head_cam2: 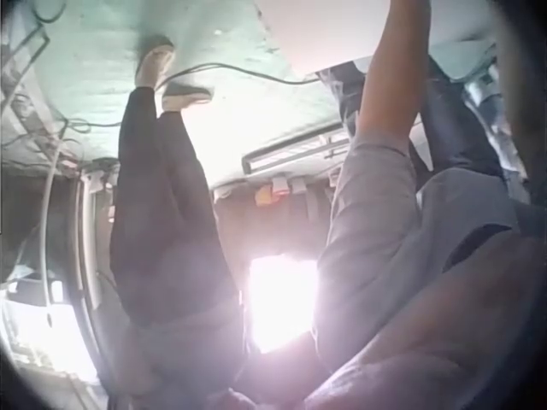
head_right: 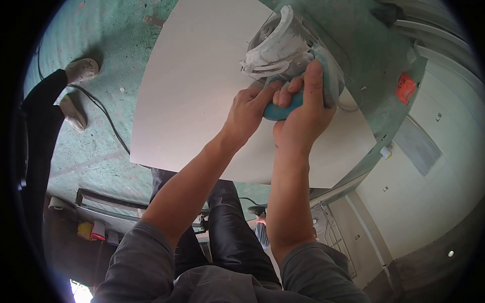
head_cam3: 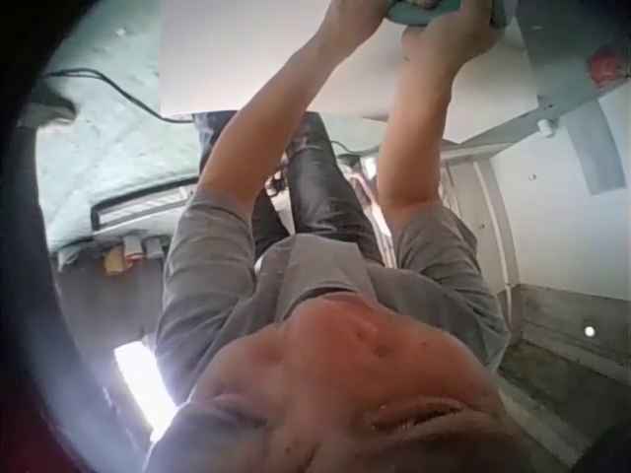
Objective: The person cuts a large wooden panel with a portable circular saw.
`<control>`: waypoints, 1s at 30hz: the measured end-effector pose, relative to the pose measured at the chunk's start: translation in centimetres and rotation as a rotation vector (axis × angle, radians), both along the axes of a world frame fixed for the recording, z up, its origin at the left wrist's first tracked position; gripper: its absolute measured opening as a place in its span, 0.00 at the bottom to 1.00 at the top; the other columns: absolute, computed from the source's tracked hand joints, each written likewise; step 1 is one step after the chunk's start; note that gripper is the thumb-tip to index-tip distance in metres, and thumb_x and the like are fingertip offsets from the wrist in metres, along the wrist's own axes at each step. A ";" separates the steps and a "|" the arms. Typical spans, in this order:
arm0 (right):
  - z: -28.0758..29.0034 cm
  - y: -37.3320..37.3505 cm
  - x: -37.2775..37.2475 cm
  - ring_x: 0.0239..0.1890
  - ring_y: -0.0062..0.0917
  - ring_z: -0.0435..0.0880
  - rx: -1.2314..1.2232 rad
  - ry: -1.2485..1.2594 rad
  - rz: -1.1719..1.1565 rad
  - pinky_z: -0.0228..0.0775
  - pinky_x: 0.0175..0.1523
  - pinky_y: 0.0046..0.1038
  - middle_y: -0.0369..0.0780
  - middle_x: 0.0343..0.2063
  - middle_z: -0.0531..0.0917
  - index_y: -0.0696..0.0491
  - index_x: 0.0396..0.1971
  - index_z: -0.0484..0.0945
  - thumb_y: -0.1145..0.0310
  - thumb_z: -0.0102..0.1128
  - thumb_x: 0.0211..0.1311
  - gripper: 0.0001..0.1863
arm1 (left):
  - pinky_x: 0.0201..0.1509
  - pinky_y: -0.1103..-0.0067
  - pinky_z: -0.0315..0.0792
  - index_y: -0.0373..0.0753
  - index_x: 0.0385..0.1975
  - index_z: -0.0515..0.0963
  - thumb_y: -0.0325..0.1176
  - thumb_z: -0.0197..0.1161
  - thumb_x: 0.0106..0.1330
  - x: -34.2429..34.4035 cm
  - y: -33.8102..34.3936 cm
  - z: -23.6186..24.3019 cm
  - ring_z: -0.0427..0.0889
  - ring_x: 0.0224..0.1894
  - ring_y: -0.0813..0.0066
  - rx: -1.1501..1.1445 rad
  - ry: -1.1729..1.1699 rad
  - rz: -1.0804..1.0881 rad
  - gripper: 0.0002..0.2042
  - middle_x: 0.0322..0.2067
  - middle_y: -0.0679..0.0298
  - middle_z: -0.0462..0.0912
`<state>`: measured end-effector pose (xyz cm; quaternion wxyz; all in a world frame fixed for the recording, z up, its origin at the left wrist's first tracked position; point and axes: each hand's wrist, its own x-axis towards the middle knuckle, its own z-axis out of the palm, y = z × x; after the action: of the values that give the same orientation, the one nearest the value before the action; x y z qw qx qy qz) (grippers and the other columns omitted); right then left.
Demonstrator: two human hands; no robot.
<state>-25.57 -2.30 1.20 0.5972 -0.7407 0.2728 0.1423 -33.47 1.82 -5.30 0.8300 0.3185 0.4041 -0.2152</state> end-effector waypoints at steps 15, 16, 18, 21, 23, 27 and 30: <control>2.4 0.6 8.3 0.17 0.14 0.67 0.020 0.020 0.018 0.62 0.26 0.21 0.31 0.20 0.72 0.50 0.32 0.74 0.55 0.63 0.73 0.15 | 0.29 0.74 0.66 0.27 0.19 0.74 0.51 0.61 0.71 8.1 0.3 2.5 0.66 0.25 0.72 -0.020 0.077 0.000 0.29 0.19 0.60 0.72; 2.6 0.5 8.7 0.17 0.14 0.67 0.020 0.024 0.019 0.62 0.26 0.21 0.31 0.20 0.72 0.50 0.32 0.74 0.55 0.63 0.73 0.15 | 0.29 0.74 0.66 0.28 0.18 0.74 0.52 0.61 0.71 8.5 0.3 2.7 0.66 0.25 0.72 -0.024 0.086 0.007 0.29 0.19 0.61 0.72; 2.1 0.7 9.8 0.17 0.14 0.67 0.020 0.009 0.023 0.62 0.26 0.21 0.31 0.20 0.72 0.50 0.32 0.74 0.56 0.63 0.73 0.15 | 0.30 0.75 0.66 0.28 0.19 0.75 0.51 0.61 0.71 9.6 0.7 2.2 0.66 0.26 0.73 -0.033 0.073 -0.001 0.28 0.20 0.62 0.72; 1.7 0.6 11.0 0.17 0.15 0.68 0.013 0.011 0.027 0.62 0.26 0.21 0.31 0.20 0.72 0.50 0.32 0.74 0.56 0.64 0.73 0.15 | 0.32 0.79 0.64 0.30 0.23 0.77 0.49 0.59 0.73 10.7 1.0 2.1 0.66 0.29 0.78 -0.068 0.080 -0.033 0.25 0.23 0.65 0.74; 1.3 1.4 12.0 0.17 0.15 0.67 0.028 0.005 0.032 0.62 0.26 0.21 0.31 0.20 0.72 0.50 0.32 0.73 0.56 0.64 0.73 0.15 | 0.32 0.80 0.64 0.30 0.23 0.77 0.49 0.59 0.73 11.9 1.8 1.6 0.66 0.29 0.78 -0.061 0.073 -0.029 0.25 0.23 0.65 0.74; 2.0 1.6 14.7 0.17 0.15 0.67 0.041 0.014 0.037 0.62 0.26 0.21 0.31 0.20 0.72 0.51 0.32 0.73 0.56 0.64 0.73 0.15 | 0.33 0.80 0.64 0.30 0.24 0.77 0.49 0.59 0.73 14.6 1.9 2.3 0.66 0.29 0.78 -0.071 0.080 -0.027 0.25 0.24 0.65 0.74; 4.7 0.6 18.4 0.17 0.15 0.68 0.034 0.002 0.049 0.62 0.26 0.21 0.32 0.21 0.73 0.52 0.33 0.75 0.57 0.64 0.72 0.15 | 0.34 0.80 0.64 0.30 0.24 0.77 0.49 0.59 0.73 18.2 0.9 4.8 0.66 0.30 0.77 -0.063 0.067 -0.021 0.25 0.24 0.65 0.74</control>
<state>-7.13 -1.75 5.89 0.6060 -0.7367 0.2525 0.1623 -15.24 2.76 -0.46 0.8233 0.2892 0.4214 -0.2469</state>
